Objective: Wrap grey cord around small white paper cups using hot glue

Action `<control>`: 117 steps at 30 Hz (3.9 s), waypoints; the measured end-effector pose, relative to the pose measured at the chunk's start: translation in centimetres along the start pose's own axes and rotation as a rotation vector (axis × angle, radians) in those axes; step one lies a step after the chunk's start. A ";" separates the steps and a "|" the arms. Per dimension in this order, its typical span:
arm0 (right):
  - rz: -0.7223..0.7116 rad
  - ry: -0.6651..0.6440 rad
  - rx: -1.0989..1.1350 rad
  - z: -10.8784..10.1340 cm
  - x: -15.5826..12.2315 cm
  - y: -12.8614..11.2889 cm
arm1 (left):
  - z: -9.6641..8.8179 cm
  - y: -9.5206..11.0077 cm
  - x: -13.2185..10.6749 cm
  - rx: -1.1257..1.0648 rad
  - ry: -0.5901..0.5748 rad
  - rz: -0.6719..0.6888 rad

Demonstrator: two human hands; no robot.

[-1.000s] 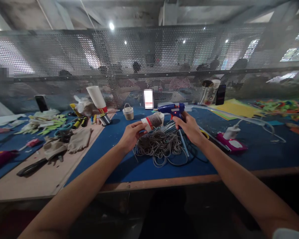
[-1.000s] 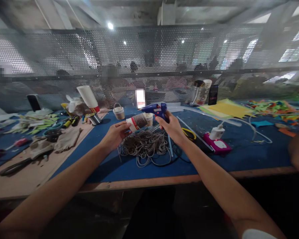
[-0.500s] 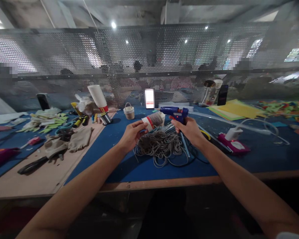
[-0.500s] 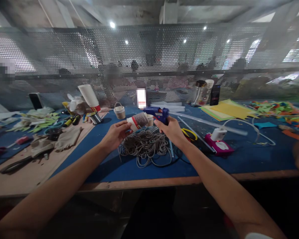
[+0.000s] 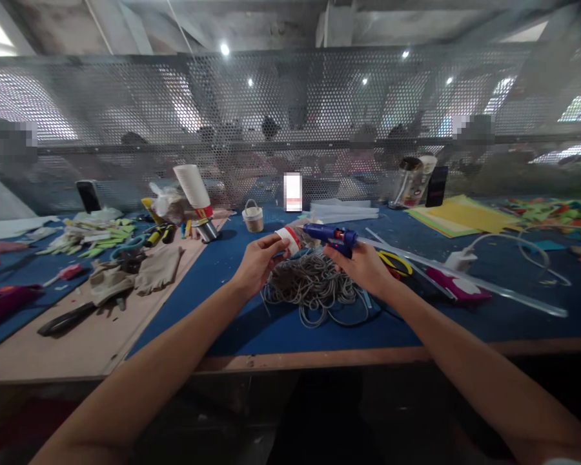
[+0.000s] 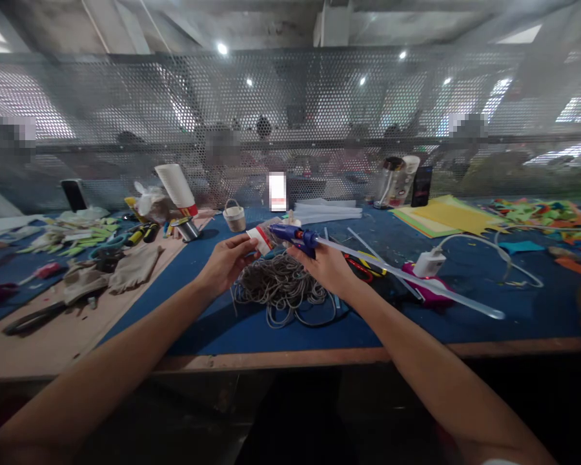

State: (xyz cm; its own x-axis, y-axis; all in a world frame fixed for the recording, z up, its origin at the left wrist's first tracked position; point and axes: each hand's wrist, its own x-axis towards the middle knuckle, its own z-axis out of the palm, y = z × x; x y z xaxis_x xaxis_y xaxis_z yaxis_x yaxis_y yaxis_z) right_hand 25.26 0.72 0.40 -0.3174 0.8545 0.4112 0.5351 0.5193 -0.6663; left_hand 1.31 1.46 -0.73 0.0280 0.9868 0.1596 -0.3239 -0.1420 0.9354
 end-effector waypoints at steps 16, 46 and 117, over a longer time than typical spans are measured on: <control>-0.202 0.079 -0.142 0.2 -0.2 0.4 | 0.3 0.2 -0.2 0.044 0.046 0.079; -0.203 0.087 -0.152 0.4 0.0 0.9 | 0.0 -0.2 0.0 0.050 0.027 0.089; -0.207 0.062 -0.190 0.3 0.1 1.3 | 0.3 0.8 -0.1 -0.035 0.073 0.036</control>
State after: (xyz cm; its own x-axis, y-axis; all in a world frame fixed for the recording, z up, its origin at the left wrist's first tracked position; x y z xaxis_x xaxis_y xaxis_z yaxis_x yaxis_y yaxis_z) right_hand 25.69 1.49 -0.68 -0.3902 0.7250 0.5675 0.6028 0.6671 -0.4377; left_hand 1.29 1.19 0.11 -0.0533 0.9842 0.1686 -0.3565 -0.1764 0.9175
